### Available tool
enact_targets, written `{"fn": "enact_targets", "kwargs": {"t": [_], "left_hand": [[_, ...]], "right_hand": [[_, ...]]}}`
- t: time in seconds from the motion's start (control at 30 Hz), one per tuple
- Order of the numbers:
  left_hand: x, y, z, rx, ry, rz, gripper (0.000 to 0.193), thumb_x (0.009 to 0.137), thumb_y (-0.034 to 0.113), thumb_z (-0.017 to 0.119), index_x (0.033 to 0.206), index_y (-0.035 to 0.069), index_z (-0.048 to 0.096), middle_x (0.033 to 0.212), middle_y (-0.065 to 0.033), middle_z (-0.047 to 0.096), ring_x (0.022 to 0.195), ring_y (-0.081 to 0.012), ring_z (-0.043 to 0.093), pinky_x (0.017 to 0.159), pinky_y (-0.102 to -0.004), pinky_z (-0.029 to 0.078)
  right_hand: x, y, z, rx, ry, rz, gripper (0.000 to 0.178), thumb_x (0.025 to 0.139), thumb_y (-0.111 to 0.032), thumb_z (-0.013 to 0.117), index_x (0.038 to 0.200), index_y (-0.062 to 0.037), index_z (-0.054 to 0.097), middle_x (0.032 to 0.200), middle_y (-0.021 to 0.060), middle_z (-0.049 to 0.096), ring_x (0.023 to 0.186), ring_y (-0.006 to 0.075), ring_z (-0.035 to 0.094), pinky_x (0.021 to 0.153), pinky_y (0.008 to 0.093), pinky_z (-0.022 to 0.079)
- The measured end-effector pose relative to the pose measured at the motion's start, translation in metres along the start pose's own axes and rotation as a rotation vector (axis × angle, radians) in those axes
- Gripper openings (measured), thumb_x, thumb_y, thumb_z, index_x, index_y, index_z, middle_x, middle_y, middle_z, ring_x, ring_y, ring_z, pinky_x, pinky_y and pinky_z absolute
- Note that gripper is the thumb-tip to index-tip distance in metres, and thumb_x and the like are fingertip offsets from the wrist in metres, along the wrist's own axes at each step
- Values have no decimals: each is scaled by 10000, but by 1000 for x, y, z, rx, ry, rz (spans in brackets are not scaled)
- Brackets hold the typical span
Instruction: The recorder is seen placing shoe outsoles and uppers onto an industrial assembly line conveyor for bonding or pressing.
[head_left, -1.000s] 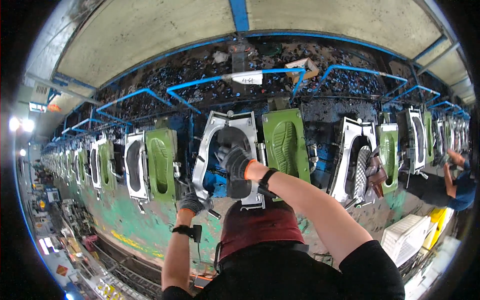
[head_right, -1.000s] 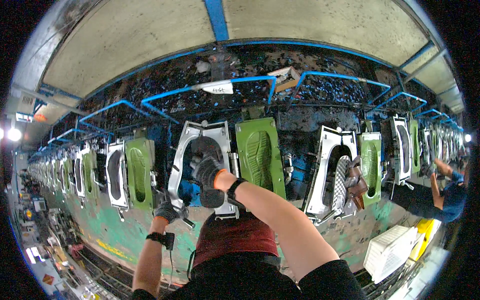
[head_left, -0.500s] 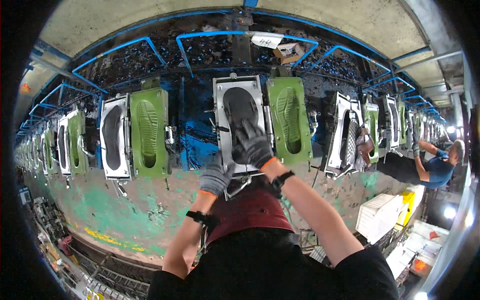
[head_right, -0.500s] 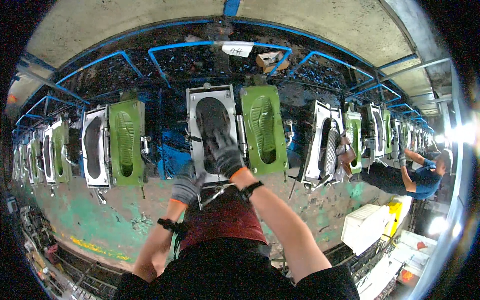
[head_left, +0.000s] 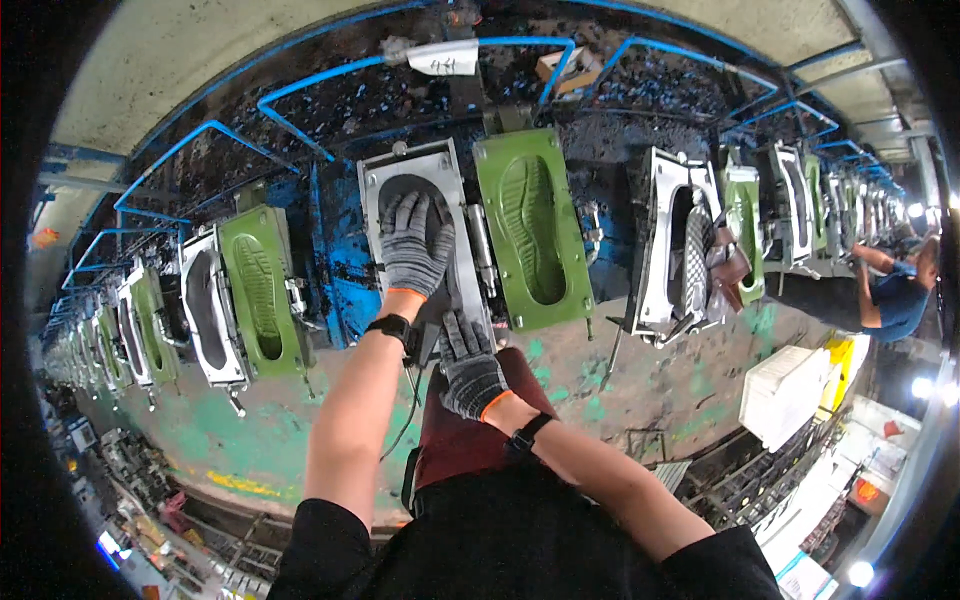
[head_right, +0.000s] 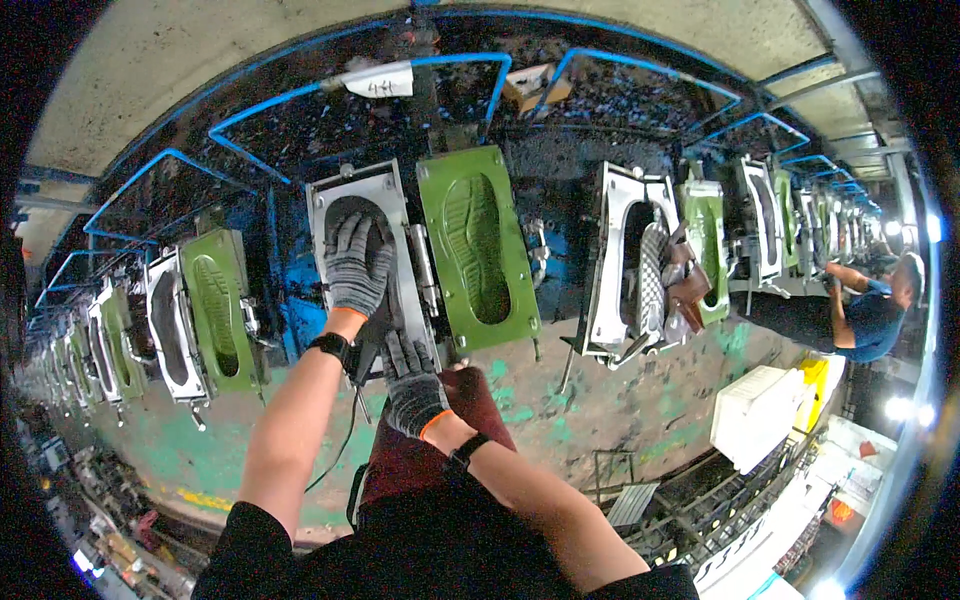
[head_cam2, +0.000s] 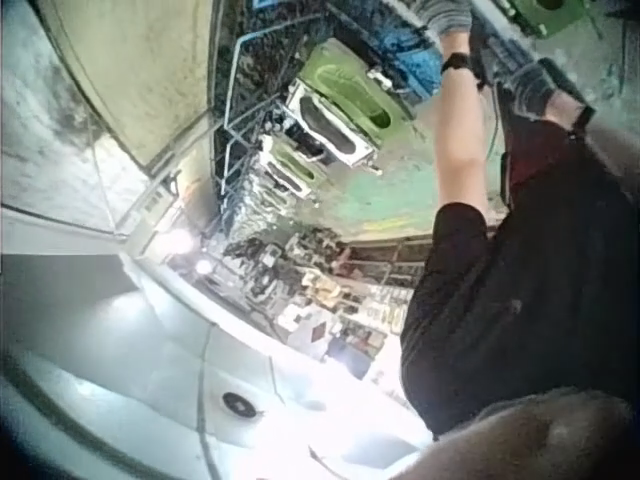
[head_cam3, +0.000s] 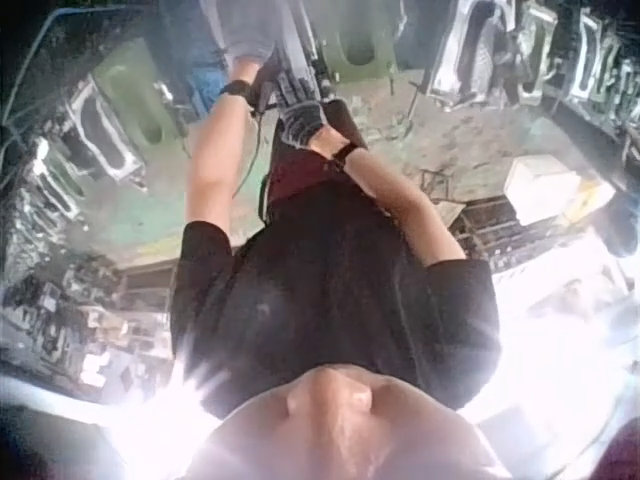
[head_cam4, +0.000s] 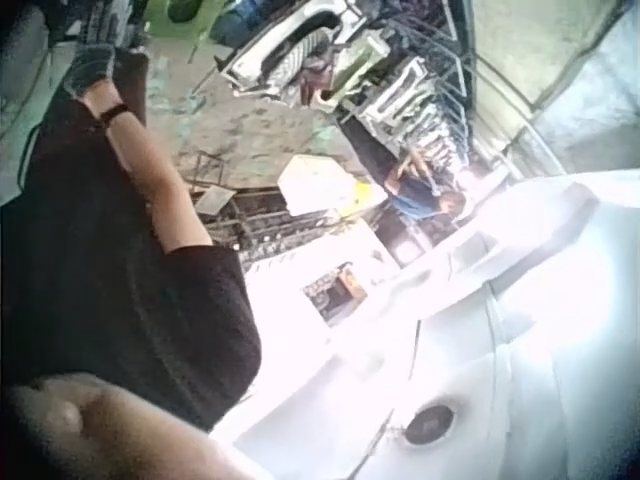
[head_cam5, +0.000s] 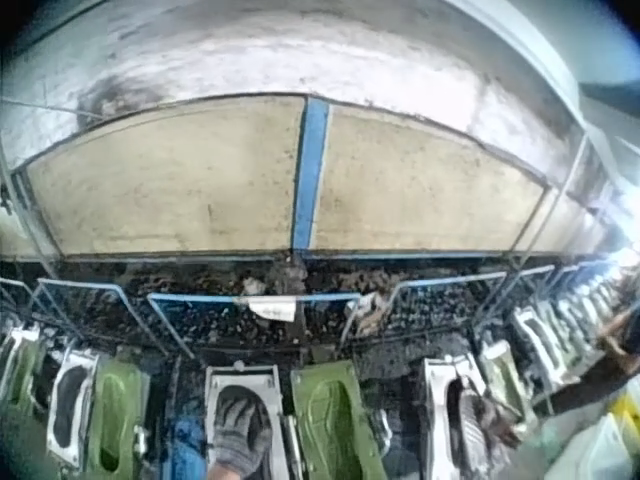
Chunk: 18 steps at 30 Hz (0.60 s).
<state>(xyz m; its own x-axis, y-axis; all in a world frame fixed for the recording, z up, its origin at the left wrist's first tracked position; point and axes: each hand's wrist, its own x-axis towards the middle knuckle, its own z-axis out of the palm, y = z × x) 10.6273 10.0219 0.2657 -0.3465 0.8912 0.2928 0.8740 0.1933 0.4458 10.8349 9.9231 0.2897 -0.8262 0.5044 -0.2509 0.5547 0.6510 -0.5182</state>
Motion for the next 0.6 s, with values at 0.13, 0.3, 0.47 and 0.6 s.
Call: {"fn": "enact_targets", "kwargs": {"t": [0.13,0.3,0.47,0.6], "left_hand": [[0,6,6,339,-68,120,725,921,436,635,1491,17,477,1557,-274,393,1436,-513,329,1202,-623,245],[11,52,6,591,-367,-60,918,904,612,559,1551,-16,385,1624,-285,281,1478,-545,235,1202,-682,149],[8,42,6,408,-201,-70,904,893,627,573,1516,-15,442,1605,-233,340,1481,-502,250,1219,-646,138],[35,-13,1,79,-36,63,561,921,574,604,1250,130,703,1402,-126,603,1328,-430,501,1105,-534,411]], "right_hand": [[-1,4,-4,24,22,-68,972,717,-313,694,1515,126,356,1662,326,159,1536,485,188,1253,567,157],[2,6,8,6,-280,-5,685,815,-295,663,1393,57,554,1461,319,516,1321,445,523,1097,549,425],[-2,47,34,120,-557,-53,338,992,-279,514,1211,-106,705,1228,172,707,1118,334,673,947,459,529],[9,52,51,142,-398,65,407,1022,-435,517,1196,-138,733,1310,122,684,1205,348,630,1040,455,484]]}}
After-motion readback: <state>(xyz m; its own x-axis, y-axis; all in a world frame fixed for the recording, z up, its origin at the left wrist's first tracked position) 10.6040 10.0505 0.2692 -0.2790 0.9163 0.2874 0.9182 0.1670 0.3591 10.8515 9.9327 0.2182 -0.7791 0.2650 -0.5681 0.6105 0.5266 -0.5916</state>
